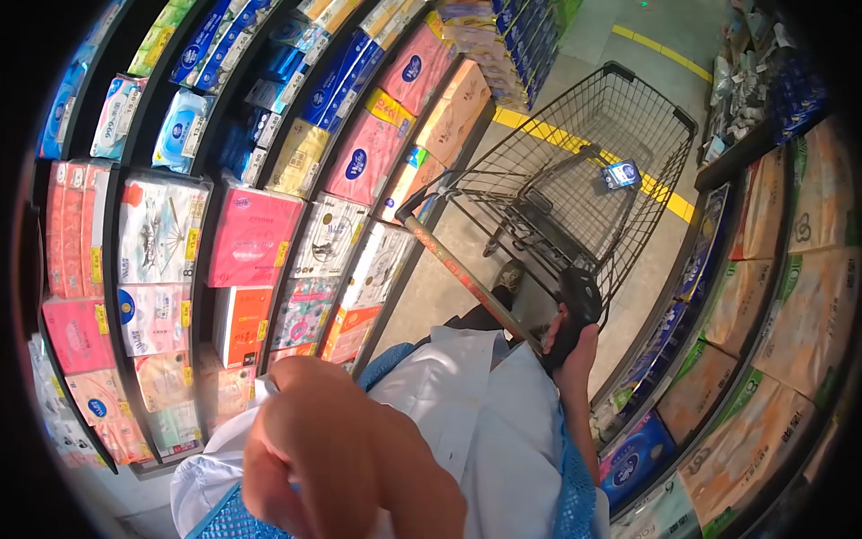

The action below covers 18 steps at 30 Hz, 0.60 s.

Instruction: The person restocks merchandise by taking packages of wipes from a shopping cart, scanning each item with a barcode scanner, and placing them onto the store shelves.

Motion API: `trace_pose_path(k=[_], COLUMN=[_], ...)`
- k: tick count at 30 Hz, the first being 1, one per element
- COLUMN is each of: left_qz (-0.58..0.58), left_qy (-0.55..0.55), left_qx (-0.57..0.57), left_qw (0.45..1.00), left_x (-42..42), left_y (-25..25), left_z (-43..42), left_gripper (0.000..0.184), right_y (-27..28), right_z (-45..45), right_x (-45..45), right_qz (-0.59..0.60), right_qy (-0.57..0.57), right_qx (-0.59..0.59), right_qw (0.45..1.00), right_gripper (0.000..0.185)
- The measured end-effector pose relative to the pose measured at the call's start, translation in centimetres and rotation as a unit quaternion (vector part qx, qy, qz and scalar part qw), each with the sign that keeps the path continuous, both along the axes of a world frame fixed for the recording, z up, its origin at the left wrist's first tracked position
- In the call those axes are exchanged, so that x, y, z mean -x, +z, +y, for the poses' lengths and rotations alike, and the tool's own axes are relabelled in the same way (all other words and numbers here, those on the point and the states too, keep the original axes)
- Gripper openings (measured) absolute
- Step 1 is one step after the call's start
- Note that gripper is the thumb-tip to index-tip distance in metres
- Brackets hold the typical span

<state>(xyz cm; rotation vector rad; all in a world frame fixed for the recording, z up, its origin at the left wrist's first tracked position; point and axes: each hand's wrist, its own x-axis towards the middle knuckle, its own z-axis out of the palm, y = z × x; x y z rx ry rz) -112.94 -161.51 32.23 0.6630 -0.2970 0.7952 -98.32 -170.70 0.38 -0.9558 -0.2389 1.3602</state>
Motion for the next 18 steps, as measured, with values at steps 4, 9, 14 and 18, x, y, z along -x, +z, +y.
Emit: trace_pose_path(k=[4, 9, 14, 18], left_qz=[0.044, 0.115, 0.075, 0.306], left_qy=[0.109, 0.162, 0.137, 0.163], left_qx=[-0.242, -0.344, -0.397, -0.3], left_qw=[0.963, 0.918, 0.904, 0.888], left_x=[-0.8, 0.9, 2.8, 5.6], left_y=[-0.3, 1.1, 1.2, -0.4], left_z=[0.3, 0.0, 4.6, 7.4], left_gripper=[0.027, 0.028, 0.022, 0.028], right_y=[0.1, 0.8, 0.6, -0.4], right_z=[0.1, 0.2, 0.3, -0.2], right_x=[0.1, 0.2, 0.5, 0.2], right_qz=[0.011, -0.011, -0.038, -0.007], right_qy=[-0.004, -0.006, -0.016, -0.029], right_qx=[0.002, -0.006, 0.008, 0.024], right_qw=[1.0, 1.0, 0.999, 0.999], right_gripper=[0.083, 0.082, 0.08, 0.082])
